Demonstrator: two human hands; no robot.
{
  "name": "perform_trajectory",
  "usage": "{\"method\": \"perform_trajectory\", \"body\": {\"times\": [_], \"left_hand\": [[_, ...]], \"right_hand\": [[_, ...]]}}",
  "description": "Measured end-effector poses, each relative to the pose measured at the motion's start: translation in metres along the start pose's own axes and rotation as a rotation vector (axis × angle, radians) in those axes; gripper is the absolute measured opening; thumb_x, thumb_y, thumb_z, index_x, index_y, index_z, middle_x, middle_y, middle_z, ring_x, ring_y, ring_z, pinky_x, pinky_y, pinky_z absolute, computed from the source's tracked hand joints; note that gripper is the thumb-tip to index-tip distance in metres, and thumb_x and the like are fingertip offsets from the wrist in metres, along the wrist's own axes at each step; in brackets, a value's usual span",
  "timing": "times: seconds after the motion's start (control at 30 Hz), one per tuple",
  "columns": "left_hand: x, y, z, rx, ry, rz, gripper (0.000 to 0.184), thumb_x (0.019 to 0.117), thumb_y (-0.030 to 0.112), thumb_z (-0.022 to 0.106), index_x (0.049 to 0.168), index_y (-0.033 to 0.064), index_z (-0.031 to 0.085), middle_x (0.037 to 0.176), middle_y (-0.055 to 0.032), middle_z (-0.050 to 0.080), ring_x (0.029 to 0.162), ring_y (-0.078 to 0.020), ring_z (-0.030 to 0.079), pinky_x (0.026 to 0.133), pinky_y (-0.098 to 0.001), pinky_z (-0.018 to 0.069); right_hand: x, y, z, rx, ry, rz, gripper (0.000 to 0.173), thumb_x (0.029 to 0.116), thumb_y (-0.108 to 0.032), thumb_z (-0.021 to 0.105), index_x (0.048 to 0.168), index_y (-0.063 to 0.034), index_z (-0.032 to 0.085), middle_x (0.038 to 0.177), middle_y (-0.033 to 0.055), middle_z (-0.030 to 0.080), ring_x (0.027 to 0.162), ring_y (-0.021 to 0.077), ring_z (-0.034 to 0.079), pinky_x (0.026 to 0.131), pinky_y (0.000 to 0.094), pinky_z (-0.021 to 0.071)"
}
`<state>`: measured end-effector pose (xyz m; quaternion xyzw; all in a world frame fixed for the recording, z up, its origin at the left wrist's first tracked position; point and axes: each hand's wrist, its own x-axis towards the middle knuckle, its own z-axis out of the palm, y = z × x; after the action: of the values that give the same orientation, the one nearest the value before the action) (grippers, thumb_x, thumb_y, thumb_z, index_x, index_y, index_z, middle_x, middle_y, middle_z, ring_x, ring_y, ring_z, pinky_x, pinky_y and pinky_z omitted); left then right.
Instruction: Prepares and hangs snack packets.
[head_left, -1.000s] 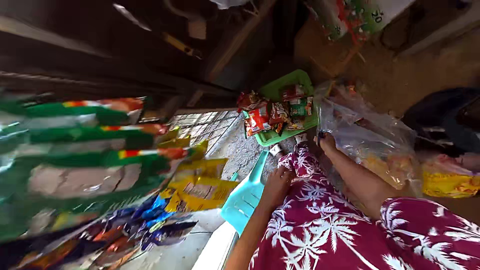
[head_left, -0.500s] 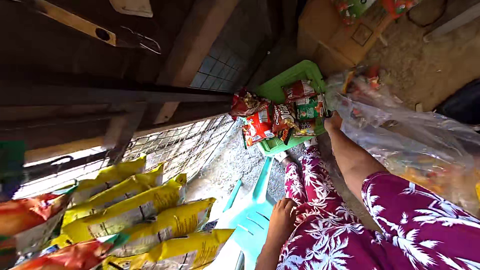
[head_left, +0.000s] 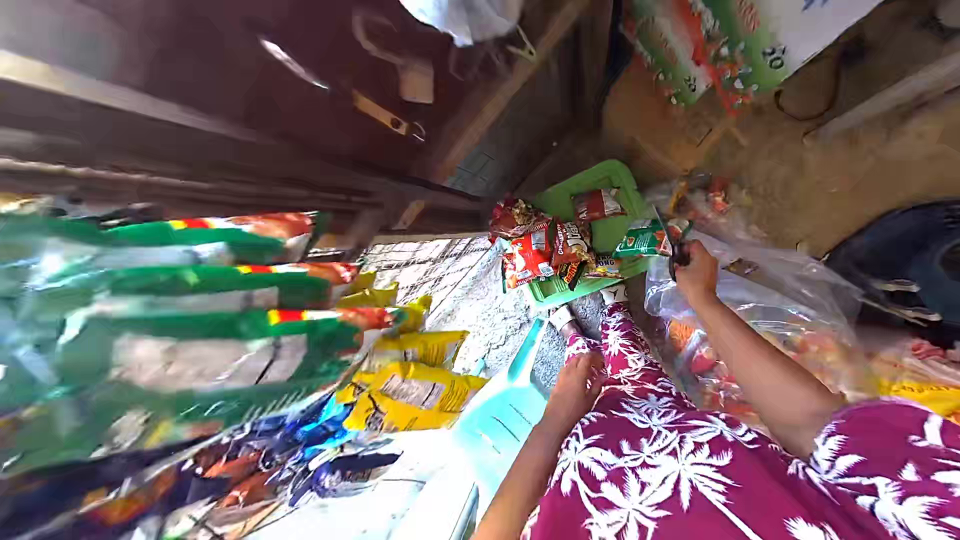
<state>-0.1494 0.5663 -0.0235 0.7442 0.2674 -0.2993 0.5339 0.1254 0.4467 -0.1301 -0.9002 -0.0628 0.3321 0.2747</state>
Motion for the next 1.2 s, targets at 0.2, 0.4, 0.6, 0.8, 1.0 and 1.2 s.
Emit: {"method": "perform_trajectory", "body": {"times": [0.2,0.4,0.6,0.8,1.0,1.2], "left_hand": [[0.0,0.064,-0.03,-0.953,0.273,-0.05,0.057,0.1113,0.031,0.027,0.155,-0.0056,0.025,0.143,-0.0258,0.053,0.122,-0.0287,0.062,0.103,-0.0424,0.0514],[-0.024,0.108,-0.063,-1.02,0.428,0.059,0.041,0.1089,0.027,0.047,0.136,-0.0031,0.053,0.117,-0.015,0.066,0.102,-0.0196,0.067,0.091,-0.0421,0.0565],[-0.06,0.128,-0.085,-0.858,0.656,0.381,0.029,0.0962,0.003,0.067,0.123,-0.0049,0.059,0.1,-0.0078,0.072,0.089,-0.0104,0.071,0.085,-0.0304,0.0598],[-0.099,0.134,-0.1,-0.419,0.653,0.511,0.036,0.0907,0.006,0.075,0.121,-0.0055,0.06,0.105,-0.0146,0.074,0.084,-0.0186,0.074,0.079,-0.0378,0.0628],[-0.122,0.141,-0.112,-0.208,0.483,0.642,0.031,0.087,0.003,0.078,0.114,-0.0057,0.066,0.108,-0.0171,0.073,0.087,-0.0223,0.074,0.083,-0.0409,0.0623],[-0.138,0.13,-0.118,-0.169,0.7,0.841,0.022,0.0819,0.001,0.081,0.098,-0.0075,0.069,0.109,-0.0177,0.072,0.099,-0.0202,0.071,0.085,-0.0339,0.0601]], "right_hand": [[-0.124,-0.032,-0.08,0.418,-0.077,-0.223,0.03,0.0895,-0.002,0.072,0.113,0.0069,0.057,0.093,0.0116,0.068,0.08,0.0157,0.068,0.075,0.0363,0.06],[-0.193,-0.049,-0.096,0.61,-0.112,-0.436,0.019,0.0851,-0.004,0.07,0.099,-0.0028,0.058,0.085,-0.0049,0.069,0.077,0.0018,0.068,0.073,0.0235,0.0599],[-0.189,-0.053,-0.102,0.507,-0.004,-0.511,0.027,0.086,-0.006,0.07,0.108,0.0033,0.057,0.103,0.0078,0.073,0.088,0.0089,0.071,0.078,0.0281,0.0599],[-0.181,-0.116,-0.143,0.542,0.015,-0.764,0.032,0.0906,-0.009,0.067,0.116,0.0009,0.05,0.122,0.009,0.069,0.109,0.0141,0.07,0.093,0.0332,0.0588],[-0.199,-0.19,-0.138,0.47,-0.365,-1.01,0.03,0.0854,-0.011,0.076,0.107,-0.0049,0.056,0.111,0.0012,0.074,0.101,0.0078,0.07,0.09,0.0288,0.0578],[-0.208,-0.202,-0.121,0.66,-0.518,-1.116,0.024,0.0863,-0.013,0.079,0.095,-0.0211,0.059,0.094,-0.0083,0.075,0.092,0.0114,0.075,0.089,0.0351,0.0633]]}}
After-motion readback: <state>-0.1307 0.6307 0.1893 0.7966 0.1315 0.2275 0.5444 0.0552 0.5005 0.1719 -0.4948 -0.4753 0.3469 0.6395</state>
